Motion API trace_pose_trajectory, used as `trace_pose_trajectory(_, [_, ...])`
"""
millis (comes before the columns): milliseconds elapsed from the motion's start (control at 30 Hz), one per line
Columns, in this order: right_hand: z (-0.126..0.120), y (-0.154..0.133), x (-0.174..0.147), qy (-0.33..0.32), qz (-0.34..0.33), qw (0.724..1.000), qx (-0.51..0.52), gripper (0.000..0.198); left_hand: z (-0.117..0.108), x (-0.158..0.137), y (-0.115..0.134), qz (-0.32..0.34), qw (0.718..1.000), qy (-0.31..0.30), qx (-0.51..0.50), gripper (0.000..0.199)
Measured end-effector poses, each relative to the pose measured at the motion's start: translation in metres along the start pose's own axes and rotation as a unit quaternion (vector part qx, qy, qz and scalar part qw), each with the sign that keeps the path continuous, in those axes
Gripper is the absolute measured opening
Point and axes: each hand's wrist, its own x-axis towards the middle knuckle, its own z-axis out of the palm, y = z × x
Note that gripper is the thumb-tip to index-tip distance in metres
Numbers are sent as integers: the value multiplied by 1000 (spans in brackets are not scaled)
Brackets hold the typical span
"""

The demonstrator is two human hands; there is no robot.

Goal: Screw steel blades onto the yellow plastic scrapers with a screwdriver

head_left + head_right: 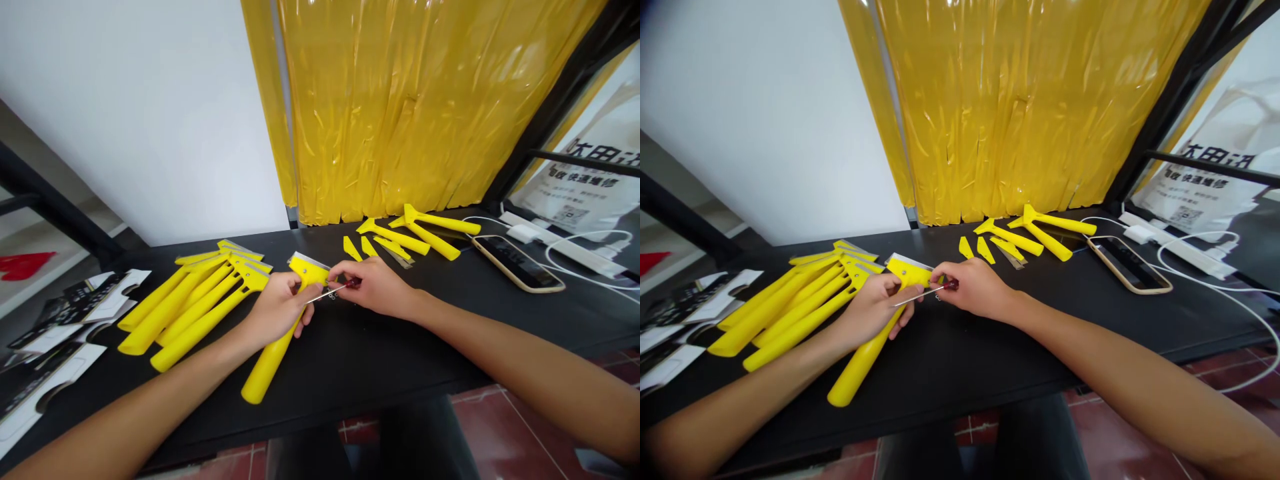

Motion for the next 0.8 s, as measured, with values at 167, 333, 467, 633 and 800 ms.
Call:
trace_pose_trajectory(167, [-2, -6, 0, -13, 22, 1000, -9, 8, 3, -3, -2, 3, 1000, 12, 19, 34])
trace_pose_trajectory(333, [1, -7, 1, 0, 85, 995, 44, 3, 4, -6, 0, 3, 1000, 7, 14, 28])
trace_pose_trajectory(467, [4, -6, 2, 7, 121, 989, 89, 18, 3, -3, -2, -4, 1000, -12, -22, 28])
trace_pose_trajectory(633, [-6, -4, 4, 60, 88, 991, 80, 23, -6, 9, -10, -46, 990, 3, -136, 25])
trace_pose_trajectory(800, [-26, 1, 4, 92, 72, 993, -3, 20, -23, 20, -12, -38, 981, 77, -177, 24])
